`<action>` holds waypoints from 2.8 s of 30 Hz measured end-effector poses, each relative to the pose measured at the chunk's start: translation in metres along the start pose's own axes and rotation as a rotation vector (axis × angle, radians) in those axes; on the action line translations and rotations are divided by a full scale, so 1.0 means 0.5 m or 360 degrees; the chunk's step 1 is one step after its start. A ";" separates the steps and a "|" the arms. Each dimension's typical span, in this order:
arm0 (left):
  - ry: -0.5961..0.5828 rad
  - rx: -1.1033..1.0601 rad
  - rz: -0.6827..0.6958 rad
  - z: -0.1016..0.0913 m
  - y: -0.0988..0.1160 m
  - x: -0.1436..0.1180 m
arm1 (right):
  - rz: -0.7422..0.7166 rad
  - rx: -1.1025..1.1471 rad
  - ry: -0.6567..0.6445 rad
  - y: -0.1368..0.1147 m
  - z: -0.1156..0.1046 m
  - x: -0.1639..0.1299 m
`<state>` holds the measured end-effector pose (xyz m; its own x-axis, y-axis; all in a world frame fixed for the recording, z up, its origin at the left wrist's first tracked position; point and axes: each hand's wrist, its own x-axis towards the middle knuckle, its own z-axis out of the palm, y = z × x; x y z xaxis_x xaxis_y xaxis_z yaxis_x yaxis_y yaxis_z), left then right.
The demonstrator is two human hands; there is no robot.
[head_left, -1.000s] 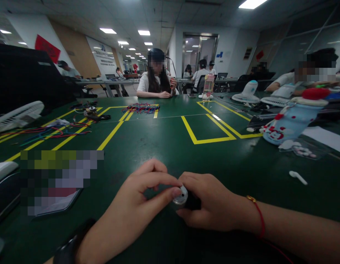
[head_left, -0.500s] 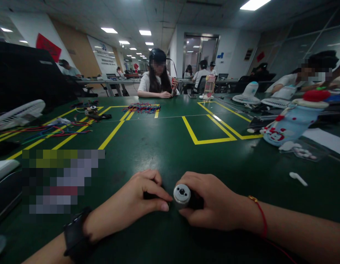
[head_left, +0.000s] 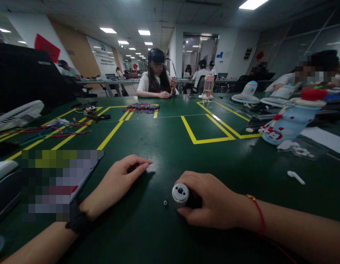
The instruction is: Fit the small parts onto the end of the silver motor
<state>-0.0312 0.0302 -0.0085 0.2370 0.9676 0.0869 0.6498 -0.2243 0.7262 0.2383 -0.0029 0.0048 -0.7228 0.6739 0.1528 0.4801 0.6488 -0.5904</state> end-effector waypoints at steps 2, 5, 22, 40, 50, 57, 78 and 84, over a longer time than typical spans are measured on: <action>-0.0091 0.0042 0.0053 -0.002 0.006 -0.004 | -0.0002 -0.0008 0.0005 0.000 0.001 0.000; -0.0406 0.0144 0.0275 -0.001 0.029 -0.017 | -0.0004 -0.0018 0.0023 0.000 0.004 -0.001; -0.0184 -0.0214 0.0411 0.045 0.134 -0.057 | -0.0066 -0.0115 0.0041 0.003 0.013 0.004; -0.0216 -0.0199 0.0201 0.037 0.107 -0.043 | -0.0064 -0.0061 0.0051 0.000 0.008 0.002; 0.0154 -0.0261 -0.0201 0.009 0.039 -0.008 | -0.0038 -0.0025 0.0016 -0.003 0.002 0.003; 0.0038 -0.0276 -0.0142 0.014 0.036 -0.010 | -0.0029 -0.0039 0.0011 0.000 0.002 0.000; -0.0165 -0.0255 0.0283 0.057 0.139 -0.056 | -0.0076 -0.0122 0.0036 0.002 0.013 0.005; -0.0121 -0.0300 0.0310 0.023 0.115 -0.050 | -0.0057 -0.0082 0.0041 -0.002 0.007 0.003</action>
<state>0.0086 -0.0083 0.0234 0.4023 0.8954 0.1909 0.4429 -0.3728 0.8154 0.2352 -0.0039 0.0031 -0.7274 0.6583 0.1937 0.4795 0.6895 -0.5428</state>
